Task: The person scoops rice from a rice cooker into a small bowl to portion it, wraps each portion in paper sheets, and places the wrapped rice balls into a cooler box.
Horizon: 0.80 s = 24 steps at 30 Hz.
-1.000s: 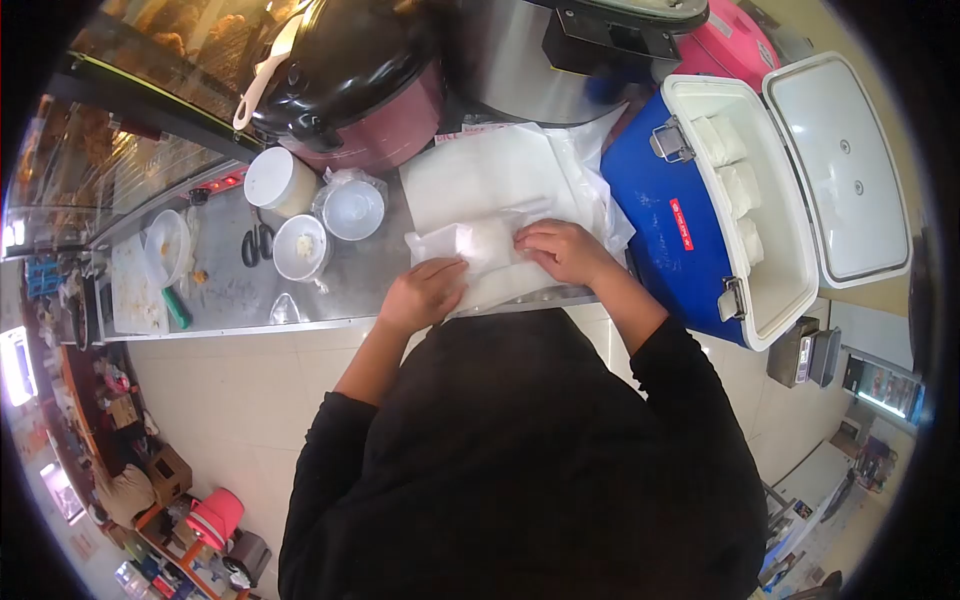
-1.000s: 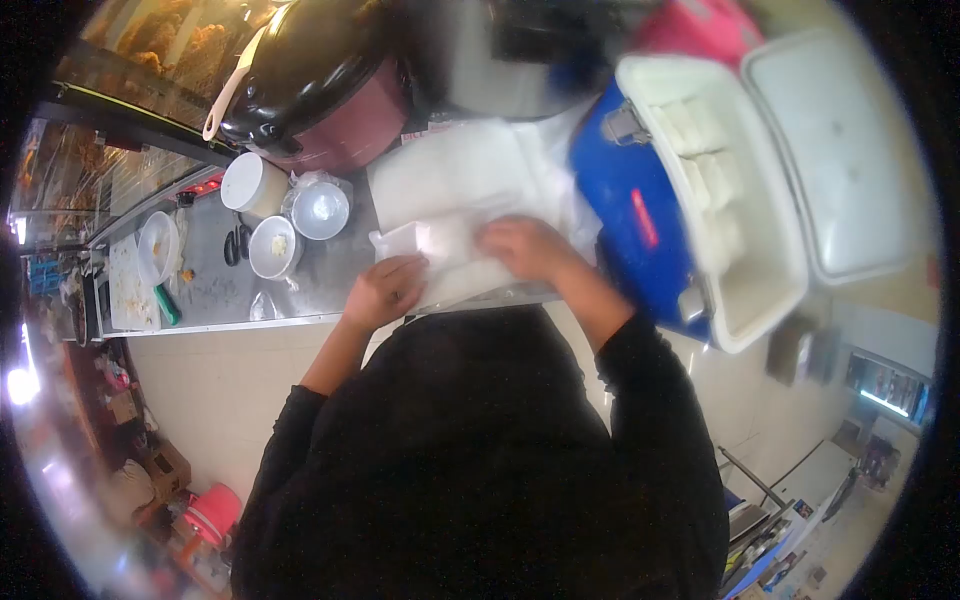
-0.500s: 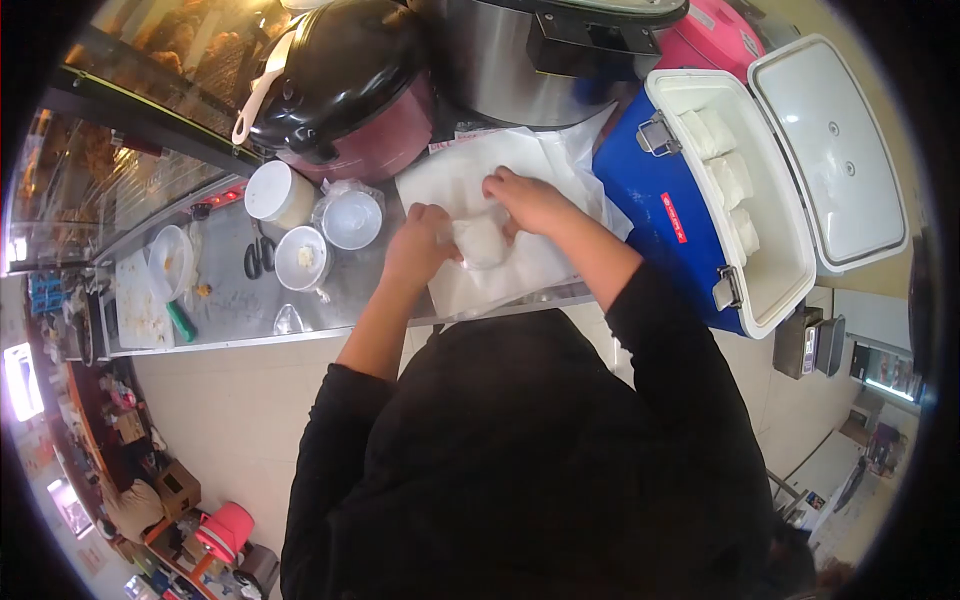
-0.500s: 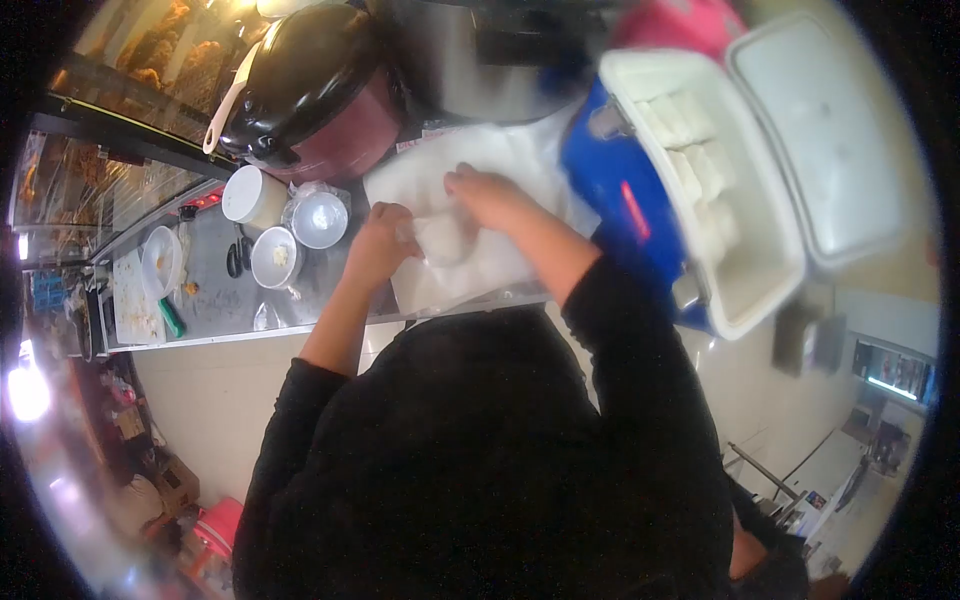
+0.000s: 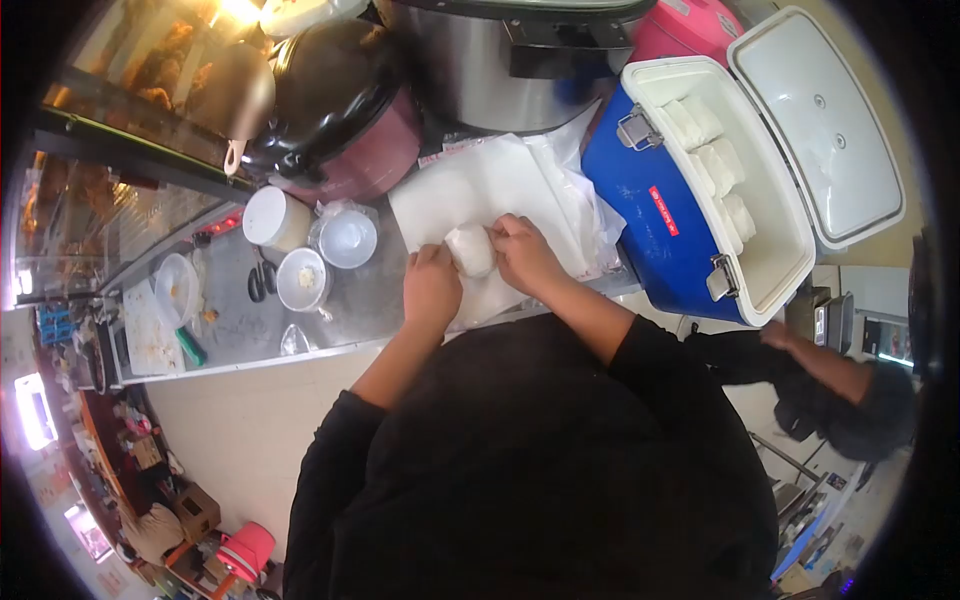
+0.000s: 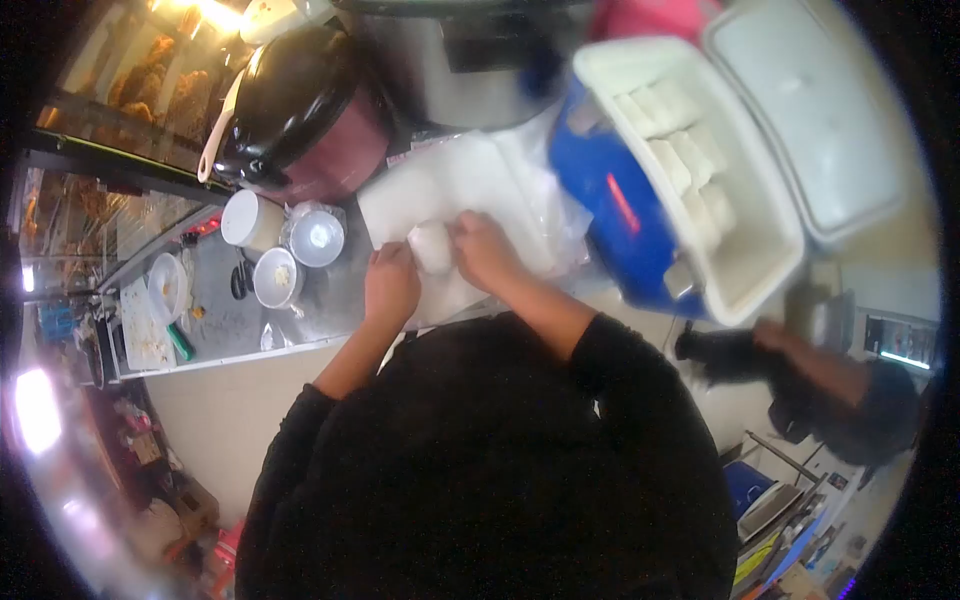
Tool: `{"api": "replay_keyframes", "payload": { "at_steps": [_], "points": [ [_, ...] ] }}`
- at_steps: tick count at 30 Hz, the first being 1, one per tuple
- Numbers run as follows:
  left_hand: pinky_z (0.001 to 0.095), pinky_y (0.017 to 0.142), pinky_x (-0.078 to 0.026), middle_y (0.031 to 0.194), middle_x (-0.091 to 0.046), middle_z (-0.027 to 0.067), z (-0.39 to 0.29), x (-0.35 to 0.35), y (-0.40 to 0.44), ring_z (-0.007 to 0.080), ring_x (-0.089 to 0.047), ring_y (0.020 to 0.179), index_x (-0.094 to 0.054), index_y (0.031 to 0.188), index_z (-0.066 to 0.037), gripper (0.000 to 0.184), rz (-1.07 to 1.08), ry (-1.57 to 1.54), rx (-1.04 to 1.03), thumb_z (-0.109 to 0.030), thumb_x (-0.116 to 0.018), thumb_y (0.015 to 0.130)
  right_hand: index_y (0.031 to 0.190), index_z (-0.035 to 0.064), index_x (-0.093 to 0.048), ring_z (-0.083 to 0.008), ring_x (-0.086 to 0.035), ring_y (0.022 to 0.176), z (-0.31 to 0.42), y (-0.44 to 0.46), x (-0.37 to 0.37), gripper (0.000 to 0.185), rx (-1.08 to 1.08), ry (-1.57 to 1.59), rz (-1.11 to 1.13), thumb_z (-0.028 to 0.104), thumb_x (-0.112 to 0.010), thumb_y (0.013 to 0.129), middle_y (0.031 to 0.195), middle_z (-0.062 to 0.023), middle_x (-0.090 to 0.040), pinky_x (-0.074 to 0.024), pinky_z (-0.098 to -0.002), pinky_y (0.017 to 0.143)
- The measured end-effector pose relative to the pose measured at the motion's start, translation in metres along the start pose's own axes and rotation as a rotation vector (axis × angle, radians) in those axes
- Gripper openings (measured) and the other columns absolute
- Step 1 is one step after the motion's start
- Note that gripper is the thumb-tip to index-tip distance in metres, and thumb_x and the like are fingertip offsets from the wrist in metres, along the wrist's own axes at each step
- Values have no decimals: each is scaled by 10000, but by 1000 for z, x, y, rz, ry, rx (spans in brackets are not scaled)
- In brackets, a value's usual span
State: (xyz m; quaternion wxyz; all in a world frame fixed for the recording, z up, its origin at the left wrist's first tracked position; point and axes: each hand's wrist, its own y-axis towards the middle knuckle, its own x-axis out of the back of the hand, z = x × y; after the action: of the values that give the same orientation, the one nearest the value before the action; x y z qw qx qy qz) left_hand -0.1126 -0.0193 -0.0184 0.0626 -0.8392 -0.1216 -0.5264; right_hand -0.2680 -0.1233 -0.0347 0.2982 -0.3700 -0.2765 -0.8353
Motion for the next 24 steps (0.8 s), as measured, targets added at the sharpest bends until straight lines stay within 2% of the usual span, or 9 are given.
{"api": "replay_keyframes", "payload": {
  "at_steps": [2, 5, 6, 9, 13, 17, 19, 23, 24],
  "points": [
    [378, 802, -471, 1067, -592, 124, -9, 13, 0, 302, -565, 938, -567, 1171, 25, 361, -6, -454, 230, -159, -540, 862, 1027, 31, -685, -317, -579, 888, 24, 3, 19, 316, 42, 34, -123, -45, -580, 739, 959, -114, -588, -487, -390, 787],
    [375, 847, -476, 1123, -595, 117, -28, 26, 15, 258, -585, 984, -501, 1261, 20, 426, -110, -1557, 741, -254, -526, 935, 1071, 43, -681, -304, -576, 923, 53, 9, 29, 326, -48, 59, -224, -18, -573, 771, 1004, -113, -591, -471, -389, 802],
    [371, 860, -481, 1119, -593, 96, -37, 36, 19, 218, -581, 1018, -504, 1240, 7, 456, -16, -1663, 667, -359, -503, 967, 1112, 43, -663, -287, -565, 970, 66, 9, 43, 343, 50, -24, -247, 10, -562, 786, 1042, -109, -591, -452, -383, 827],
    [351, 874, -480, 1119, -592, 103, -63, 45, 22, 219, -587, 1018, -505, 1214, 5, 458, 37, -1794, 756, -386, -489, 976, 1164, 31, -625, -286, -553, 1018, 79, 2, 63, 394, 83, -111, -282, 23, -570, 773, 1098, -111, -589, -440, -375, 863],
    [354, 819, -509, 1046, -619, 108, -105, 63, 31, 225, -618, 930, -539, 1146, -4, 535, -140, -1685, 788, -483, -352, 999, 1307, -76, -460, -341, -533, 1096, 81, -5, 89, 579, 105, -77, -236, 59, -595, 760, 1203, -190, -562, -430, -420, 930],
    [325, 789, -510, 1026, -625, 121, -140, 91, 44, 212, -620, 902, -545, 1138, -4, 606, -390, -1350, 309, -498, -219, 1012, 1391, -107, -307, -375, -563, 1087, 105, 0, 149, 735, 38, 291, -285, 157, -668, 809, 1184, -246, -574, -448, -410, 922],
    [328, 813, -497, 1066, -612, 135, -168, 113, 54, 216, -608, 937, -553, 1131, 0, 608, -348, -1431, 94, -480, -198, 1016, 1429, -81, -252, -361, -587, 1086, 109, 3, 184, 820, 29, 396, -359, 207, -715, 816, 1183, -250, -584, -458, -381, 919],
    [359, 871, -466, 1132, -577, 155, -227, 131, 83, 236, -580, 992, -569, 1120, 9, 609, -433, -1227, -438, -450, -182, 1018, 1457, -14, -198, -266, -595, 1113, 108, -2, 245, 875, -50, 662, -551, 154, -756, 804, 1207, -210, -594, -443, -341, 950],
    [385, 894, -472, 1222, -531, 156, -244, 133, 85, 262, -587, 984, -558, 1118, -3, 600, -341, -1322, -449, -485, -222, 997, 1460, 0, -184, -246, -588, 1122, 104, -9, 254, 893, -70, 715, -571, 128, -765, 793, 1207, -197, -598, -441, -339, 955]
  ]
}}
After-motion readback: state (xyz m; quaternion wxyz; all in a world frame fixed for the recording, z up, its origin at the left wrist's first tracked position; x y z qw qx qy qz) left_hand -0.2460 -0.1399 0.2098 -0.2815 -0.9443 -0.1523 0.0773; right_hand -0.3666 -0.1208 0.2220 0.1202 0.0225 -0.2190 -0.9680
